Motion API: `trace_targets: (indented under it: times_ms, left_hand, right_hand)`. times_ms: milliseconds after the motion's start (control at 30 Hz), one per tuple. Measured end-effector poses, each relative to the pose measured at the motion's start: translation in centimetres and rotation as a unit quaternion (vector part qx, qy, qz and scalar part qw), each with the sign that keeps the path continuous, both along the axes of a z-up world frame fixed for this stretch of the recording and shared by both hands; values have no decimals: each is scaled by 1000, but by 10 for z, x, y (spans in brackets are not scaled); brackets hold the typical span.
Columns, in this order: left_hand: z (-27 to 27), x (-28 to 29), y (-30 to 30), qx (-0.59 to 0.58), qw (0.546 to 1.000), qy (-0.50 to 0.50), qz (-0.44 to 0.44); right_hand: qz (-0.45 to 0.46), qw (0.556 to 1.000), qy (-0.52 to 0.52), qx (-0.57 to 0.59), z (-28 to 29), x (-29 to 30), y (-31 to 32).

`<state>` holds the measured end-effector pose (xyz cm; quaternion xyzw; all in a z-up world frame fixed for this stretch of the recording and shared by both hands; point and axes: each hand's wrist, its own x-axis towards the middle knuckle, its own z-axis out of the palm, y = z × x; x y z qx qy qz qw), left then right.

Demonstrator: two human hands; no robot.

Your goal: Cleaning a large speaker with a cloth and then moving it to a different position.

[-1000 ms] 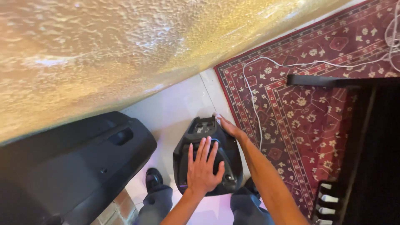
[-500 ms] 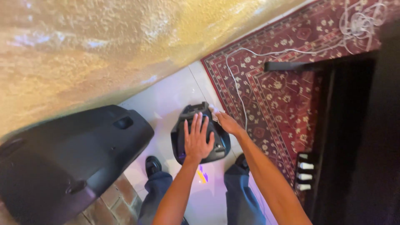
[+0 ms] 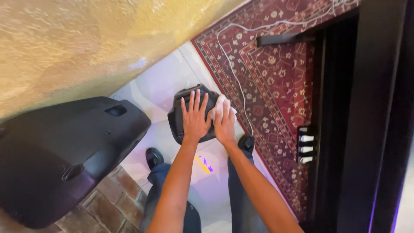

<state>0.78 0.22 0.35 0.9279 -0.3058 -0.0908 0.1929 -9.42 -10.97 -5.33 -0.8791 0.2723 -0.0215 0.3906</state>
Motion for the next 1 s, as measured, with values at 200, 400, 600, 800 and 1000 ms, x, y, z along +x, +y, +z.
trace_targets:
  times_ms: [200,400,600,800,1000]
  left_hand:
    - [7,-6,-8,30,999,-6,-35]
    - [-2,-15,-28,18,998,28,-58]
    - [-7,-21,-26,-5,1000,14,-23]
    - [5,-21,-25,-44,998,35,3]
    - [10,-19,-26,-35,999,34,-5]
  right_hand:
    - [-89,994,47,45,-15,11,1]
    - [-95,986,74,111,-29,16,-14]
    - [-98,974,93,181,-35,24,-27]
    - [-92,961,97,243,-59,35,-42]
    - [-118,884,145,429,-79,67,-64]
